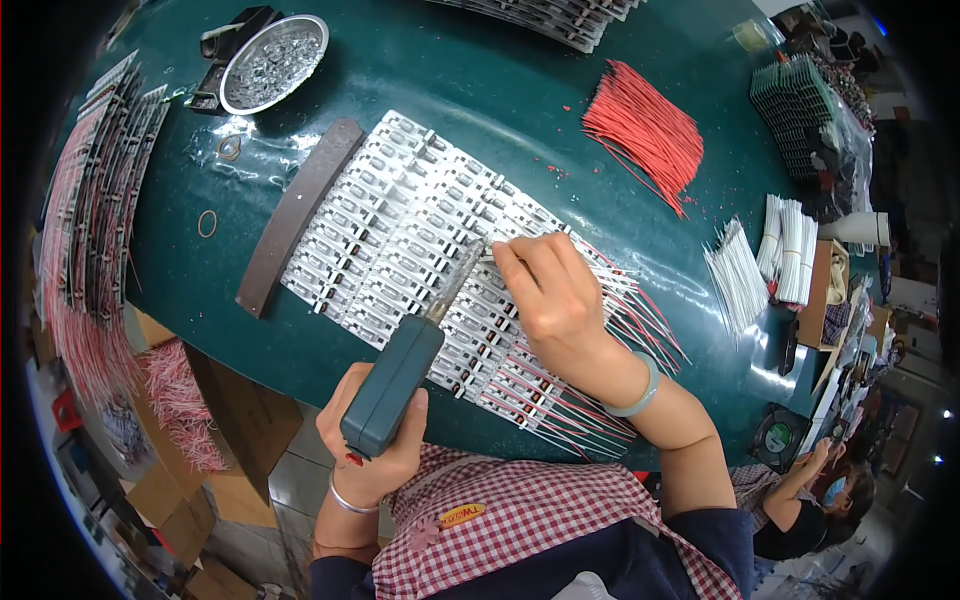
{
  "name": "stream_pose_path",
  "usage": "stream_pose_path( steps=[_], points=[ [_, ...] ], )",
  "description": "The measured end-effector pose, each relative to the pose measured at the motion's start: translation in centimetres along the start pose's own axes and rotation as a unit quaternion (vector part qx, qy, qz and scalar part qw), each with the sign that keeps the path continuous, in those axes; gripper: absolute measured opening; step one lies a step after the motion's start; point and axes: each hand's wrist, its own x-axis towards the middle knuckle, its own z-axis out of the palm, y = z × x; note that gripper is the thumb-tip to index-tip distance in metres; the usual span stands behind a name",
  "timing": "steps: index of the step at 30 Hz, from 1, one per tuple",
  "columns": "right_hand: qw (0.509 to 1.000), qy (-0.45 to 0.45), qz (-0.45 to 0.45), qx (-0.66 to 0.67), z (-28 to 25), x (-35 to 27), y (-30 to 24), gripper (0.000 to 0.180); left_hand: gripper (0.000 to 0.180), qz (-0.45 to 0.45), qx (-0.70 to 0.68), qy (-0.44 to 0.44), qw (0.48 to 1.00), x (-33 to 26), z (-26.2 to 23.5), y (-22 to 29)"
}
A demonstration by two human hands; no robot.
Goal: The person solders wires to LED light strips using a soldering iron and solder.
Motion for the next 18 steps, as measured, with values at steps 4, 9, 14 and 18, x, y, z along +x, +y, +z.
stream_pose_path(
  steps=[4,9,14,18],
  points=[
    [1.000,-0.002,0.004,-0.002,0.0,0.0,-0.1,0.035,0.019,0.006,-0.004,0.024,1.000,-0.6,-0.1,-0.5],
    [1.000,0.003,0.008,0.000,-0.1,0.0,-0.1,0.034,0.022,-0.011,-0.013,0.040,0.999,-1.1,-0.3,-0.4],
    [1.000,0.025,-0.004,0.001,-0.5,-0.2,-0.6,0.036,0.023,-0.033,-0.003,0.032,0.999,-1.6,-0.7,-0.4],
    [1.000,0.017,0.003,0.017,0.0,-0.5,-0.9,0.038,0.023,-0.005,-0.008,0.031,0.999,-1.5,-0.5,-0.6]
  ],
)
